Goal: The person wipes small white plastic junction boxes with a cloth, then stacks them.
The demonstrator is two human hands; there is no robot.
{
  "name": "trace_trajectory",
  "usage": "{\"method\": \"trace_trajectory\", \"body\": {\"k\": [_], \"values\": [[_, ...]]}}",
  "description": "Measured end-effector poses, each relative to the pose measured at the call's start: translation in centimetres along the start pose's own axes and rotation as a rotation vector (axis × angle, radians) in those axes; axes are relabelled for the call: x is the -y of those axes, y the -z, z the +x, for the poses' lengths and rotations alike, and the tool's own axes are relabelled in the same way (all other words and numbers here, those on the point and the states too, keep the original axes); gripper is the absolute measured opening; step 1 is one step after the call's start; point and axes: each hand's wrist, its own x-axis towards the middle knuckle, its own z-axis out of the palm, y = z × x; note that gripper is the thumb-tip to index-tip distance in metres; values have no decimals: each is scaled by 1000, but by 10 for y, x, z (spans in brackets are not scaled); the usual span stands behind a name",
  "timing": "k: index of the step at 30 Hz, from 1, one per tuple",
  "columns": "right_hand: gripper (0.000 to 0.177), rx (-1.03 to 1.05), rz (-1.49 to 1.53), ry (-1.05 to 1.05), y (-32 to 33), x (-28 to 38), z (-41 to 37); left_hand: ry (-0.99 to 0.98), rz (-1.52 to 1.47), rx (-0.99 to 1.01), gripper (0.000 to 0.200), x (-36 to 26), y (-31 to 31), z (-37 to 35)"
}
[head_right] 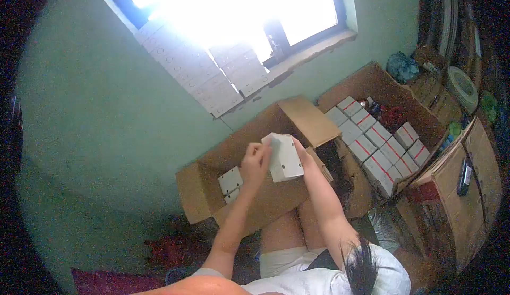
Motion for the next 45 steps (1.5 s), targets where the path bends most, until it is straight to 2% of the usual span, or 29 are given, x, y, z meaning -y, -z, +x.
{"method": "trace_trajectory", "body": {"k": [2, 10, 16, 19, 20, 22, 23, 25, 26, 30, 32, 33, 35, 36, 38, 42, 43, 45], "values": [[40, -26, 3, 41, -2, -1, 0, -42, -105, -4, 26, -7, -5, -19], [41, -118, 25, 165, -12, -7, -1, 54, -40, -66, 25, -15, 9, -45], [43, -188, 43, 281, -20, -12, 2, 112, -118, -95, 37, -13, -4, -58], [44, -223, 55, 320, -22, -14, 4, 206, -155, -25, 39, -13, -1, -56], [44, -227, 55, 313, -7, -17, 10, 200, -144, -47, 37, -9, 3, -49], [51, -15, -22, 206, 28, -23, 29, 201, -131, -137, 33, -1, 8, -36], [51, -13, -18, 201, 18, -22, 26, 204, -126, -136, 33, 0, 13, -27], [48, -250, -159, 113, -6, -21, 19, 180, -60, -223, 32, -1, 26, -8], [46, -148, -130, 132, -12, -21, 15, 212, -88, -212, 31, -3, 31, -1], [47, -172, -181, -29, -23, -13, 2, 246, 46, -85, 31, 3, 37, 11], [51, -223, -559, 14, -41, -8, -9, 223, 298, -53, 32, 10, 35, 13], [51, -223, -556, 15, -35, -9, -3, 222, 300, -51, 32, 11, 35, 11], [49, -207, -301, -155, -25, -12, 11, 198, 346, -6, 32, 1, 39, 11], [49, -205, -302, -157, -20, -17, 12, 199, 348, -9, 32, -3, 40, 4], [62, -74, -306, -52, -22, -14, 9, -50, 297, 146, 34, -13, 38, -8], [61, -80, -451, -174, -10, -11, 11, -119, 319, 126, 36, -14, 45, 1], [61, -80, -450, -182, -5, -14, 14, -111, 320, 127, 36, -8, 46, 7], [61, -32, -376, -204, 6, -17, 22, 90, 340, 56, 36, -1, 47, 15]]}}
